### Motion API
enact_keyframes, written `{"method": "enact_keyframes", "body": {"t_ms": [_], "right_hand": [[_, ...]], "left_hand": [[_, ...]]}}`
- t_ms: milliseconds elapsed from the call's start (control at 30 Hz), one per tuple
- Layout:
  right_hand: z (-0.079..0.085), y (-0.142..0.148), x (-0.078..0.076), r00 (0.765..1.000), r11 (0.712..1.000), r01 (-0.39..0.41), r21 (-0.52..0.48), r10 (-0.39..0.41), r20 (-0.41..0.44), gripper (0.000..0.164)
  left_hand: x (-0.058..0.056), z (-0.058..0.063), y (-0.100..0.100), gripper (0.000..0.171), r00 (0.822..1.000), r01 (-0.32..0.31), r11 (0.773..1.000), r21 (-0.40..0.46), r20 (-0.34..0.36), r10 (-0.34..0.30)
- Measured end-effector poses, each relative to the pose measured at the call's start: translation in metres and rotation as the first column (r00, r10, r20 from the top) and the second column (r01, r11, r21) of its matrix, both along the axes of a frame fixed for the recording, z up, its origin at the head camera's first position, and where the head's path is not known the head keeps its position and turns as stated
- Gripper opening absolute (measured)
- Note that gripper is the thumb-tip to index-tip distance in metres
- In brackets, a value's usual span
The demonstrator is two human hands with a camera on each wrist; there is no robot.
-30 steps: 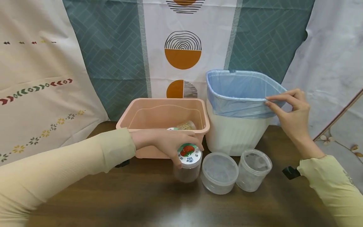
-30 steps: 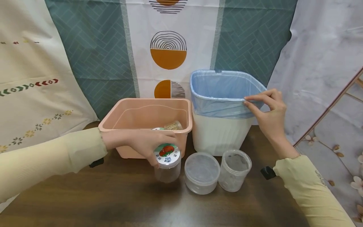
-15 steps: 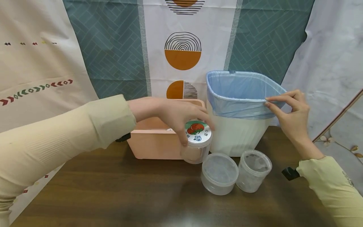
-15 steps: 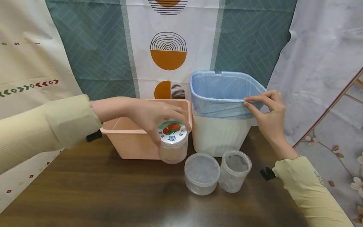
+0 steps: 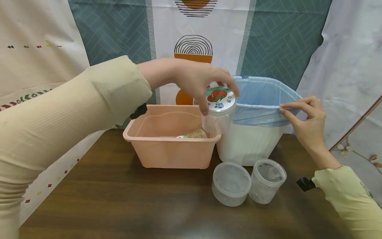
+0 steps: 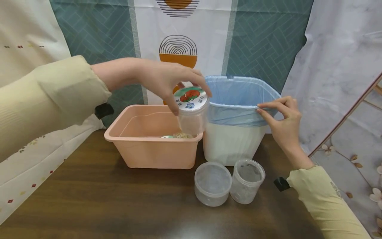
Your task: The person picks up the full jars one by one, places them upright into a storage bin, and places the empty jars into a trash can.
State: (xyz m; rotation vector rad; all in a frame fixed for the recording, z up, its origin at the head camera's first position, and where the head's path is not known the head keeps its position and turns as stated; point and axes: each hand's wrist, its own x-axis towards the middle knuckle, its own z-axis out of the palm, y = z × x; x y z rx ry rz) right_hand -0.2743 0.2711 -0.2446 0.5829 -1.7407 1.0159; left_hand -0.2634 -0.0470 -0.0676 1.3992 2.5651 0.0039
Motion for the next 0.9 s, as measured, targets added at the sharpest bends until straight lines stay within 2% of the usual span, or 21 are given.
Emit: {"method": "enact_keyframes", "body": {"t_ms": [167,267,467,533,667,767,900], "right_hand": [[0.0,-0.001,0.001,1.0,1.0,-0.007,0.005,0.007,-0.007,0.016],[0.001,-0.002,0.001,1.0,1.0,-0.004,0.002,0.004,-0.01,0.015],[0.0,-0.001,0.0,1.0,1.0,0.0,0.002,0.0,-0.004,0.015],[0.0,-0.001,-0.001,1.0,1.0,-0.004,0.003,0.004,-0.002,0.015],[-0.001,0.0,-0.001,1.0,1.0,-0.007,0.003,0.007,-0.004,0.015],[-0.001,-0.001,-0.001,1.0,1.0,-0.002,0.003,0.002,-0.007,0.015],[-0.001,-0.001,0.0,1.0,1.0,0.006,0.005,-0.006,0.001,0.015]], "left_hand": [[-0.004,0.023,0.003,0.076,0.994,-0.025,1.0,0.013,-0.102,0.026],[-0.009,0.034,0.005,0.078,0.99,-0.041,0.999,0.027,-0.136,0.044],[-0.019,0.048,0.016,0.081,0.973,-0.074,0.997,0.038,-0.214,0.081],[-0.022,0.05,0.02,0.082,0.967,-0.081,0.996,0.046,-0.238,0.09],[-0.028,0.051,0.029,0.081,0.964,-0.081,0.992,0.101,-0.243,0.103],[-0.034,0.047,0.034,0.08,0.962,-0.083,0.984,0.156,-0.245,0.12],[-0.041,0.042,0.038,0.079,0.952,-0.078,0.98,0.183,-0.279,0.128]]}}
